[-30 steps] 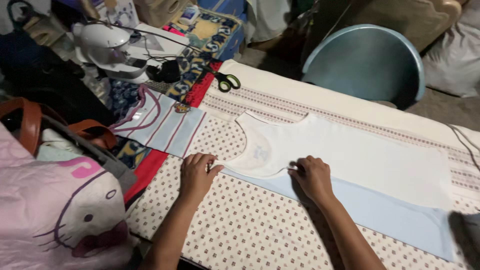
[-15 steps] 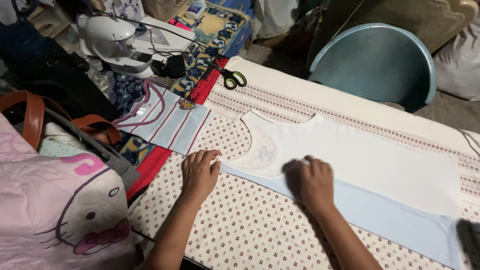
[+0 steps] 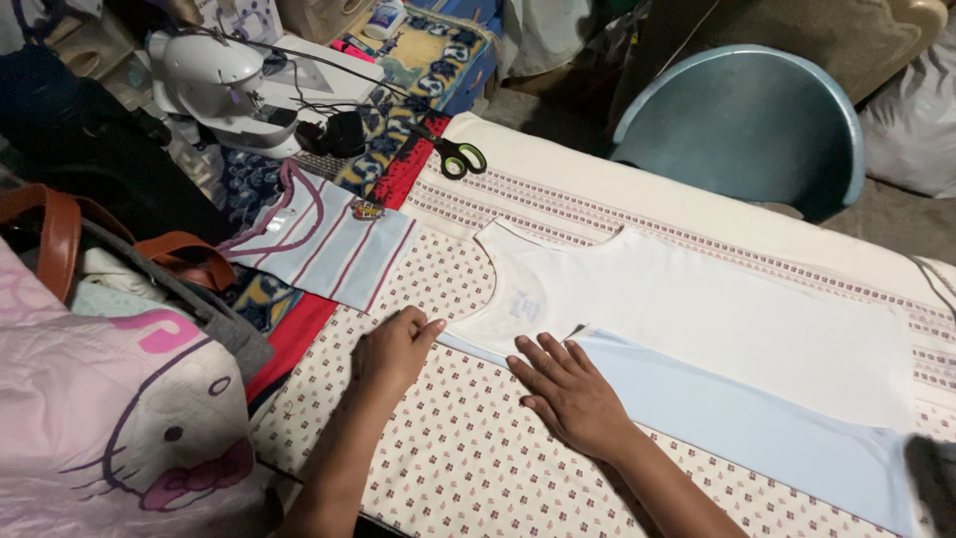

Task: The person irons a light blue t-shirt with a space shuttle graphic on a patterned tablecloth. They smooth the fabric, use a steam iron on the front and back, and fold the shirt in half before ironing the folded edges.

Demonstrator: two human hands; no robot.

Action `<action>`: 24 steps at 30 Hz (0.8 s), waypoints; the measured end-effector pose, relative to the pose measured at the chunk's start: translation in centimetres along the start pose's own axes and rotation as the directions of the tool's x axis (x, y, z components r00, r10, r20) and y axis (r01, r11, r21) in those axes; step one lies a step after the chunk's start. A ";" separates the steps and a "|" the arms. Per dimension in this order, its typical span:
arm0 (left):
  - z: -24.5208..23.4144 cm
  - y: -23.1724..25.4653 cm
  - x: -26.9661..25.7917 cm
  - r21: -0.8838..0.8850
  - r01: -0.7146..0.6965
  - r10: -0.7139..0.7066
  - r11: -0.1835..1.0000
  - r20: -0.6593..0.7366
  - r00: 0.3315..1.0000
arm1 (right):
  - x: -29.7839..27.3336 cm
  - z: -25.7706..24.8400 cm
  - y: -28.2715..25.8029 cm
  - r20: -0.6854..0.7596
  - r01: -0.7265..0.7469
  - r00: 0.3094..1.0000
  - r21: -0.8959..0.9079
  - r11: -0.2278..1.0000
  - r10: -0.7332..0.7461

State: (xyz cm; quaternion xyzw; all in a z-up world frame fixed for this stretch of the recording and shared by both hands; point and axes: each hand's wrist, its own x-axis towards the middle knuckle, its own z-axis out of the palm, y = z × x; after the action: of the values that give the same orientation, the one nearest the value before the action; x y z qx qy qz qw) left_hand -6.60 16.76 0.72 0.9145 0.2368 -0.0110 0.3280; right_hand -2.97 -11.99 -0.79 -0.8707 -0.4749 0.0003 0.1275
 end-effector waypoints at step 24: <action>11.7 15.3 3.0 0.042 -0.796 0.787 0.605 -0.183 0.589 | -7.9 -3.9 18.0 -0.529 -0.473 0.561 0.427 0.771 0.637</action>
State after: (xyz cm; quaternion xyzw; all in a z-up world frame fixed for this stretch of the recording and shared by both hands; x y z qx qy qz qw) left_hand 4.36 0.61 0.10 0.9137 -0.1649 0.2248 0.2957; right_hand 8.03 -28.69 -1.92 -0.8977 -0.0959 -0.2032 0.3789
